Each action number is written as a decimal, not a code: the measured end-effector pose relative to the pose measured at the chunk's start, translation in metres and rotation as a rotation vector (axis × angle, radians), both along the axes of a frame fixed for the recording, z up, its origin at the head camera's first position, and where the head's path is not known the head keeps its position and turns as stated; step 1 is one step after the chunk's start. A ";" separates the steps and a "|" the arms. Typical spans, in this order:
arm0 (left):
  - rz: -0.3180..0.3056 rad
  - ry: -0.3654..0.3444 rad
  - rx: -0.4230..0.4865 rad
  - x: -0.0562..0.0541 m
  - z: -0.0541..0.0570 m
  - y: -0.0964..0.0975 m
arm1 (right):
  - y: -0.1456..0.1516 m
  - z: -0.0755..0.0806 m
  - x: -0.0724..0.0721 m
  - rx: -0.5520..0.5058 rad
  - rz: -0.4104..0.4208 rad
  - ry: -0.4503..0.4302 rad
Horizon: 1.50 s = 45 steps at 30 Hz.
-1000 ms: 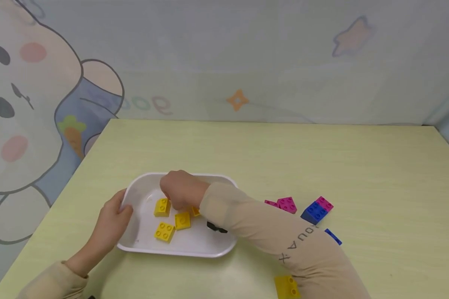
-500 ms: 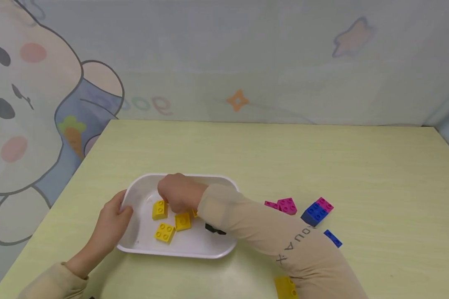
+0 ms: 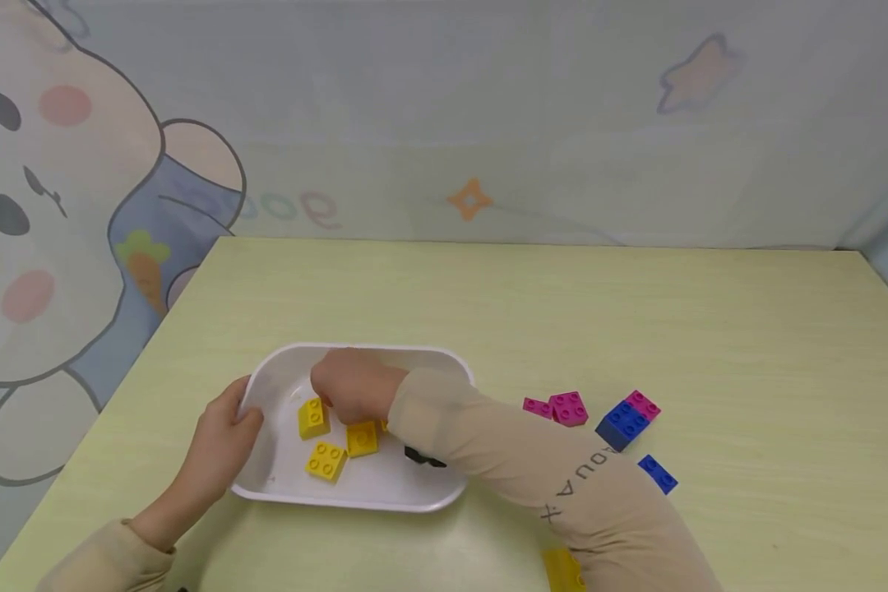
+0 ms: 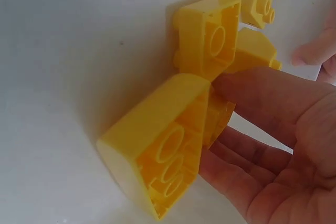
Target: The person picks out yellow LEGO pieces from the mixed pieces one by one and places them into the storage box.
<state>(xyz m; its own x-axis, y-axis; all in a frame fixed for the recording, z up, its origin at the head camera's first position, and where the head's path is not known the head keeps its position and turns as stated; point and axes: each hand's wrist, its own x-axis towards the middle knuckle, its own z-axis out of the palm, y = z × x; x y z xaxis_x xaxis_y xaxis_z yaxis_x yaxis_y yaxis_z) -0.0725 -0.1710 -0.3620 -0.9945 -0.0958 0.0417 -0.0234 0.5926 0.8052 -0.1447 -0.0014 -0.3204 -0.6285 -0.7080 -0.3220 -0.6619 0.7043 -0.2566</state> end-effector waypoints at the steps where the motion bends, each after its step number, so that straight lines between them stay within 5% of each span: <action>1: 0.000 -0.001 0.000 0.000 0.000 0.000 | 0.000 -0.001 0.000 0.000 0.003 0.003; 45: 0.009 0.009 -0.023 0.000 0.002 0.001 | 0.005 0.000 0.000 -0.025 -0.022 -0.016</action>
<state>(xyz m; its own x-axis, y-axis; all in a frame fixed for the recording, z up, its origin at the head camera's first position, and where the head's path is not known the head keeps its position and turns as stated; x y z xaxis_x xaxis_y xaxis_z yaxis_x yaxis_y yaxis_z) -0.0723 -0.1698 -0.3601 -0.9932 -0.1032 0.0533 -0.0209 0.6107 0.7916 -0.1451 0.0035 -0.3206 -0.6387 -0.7023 -0.3145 -0.6421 0.7116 -0.2850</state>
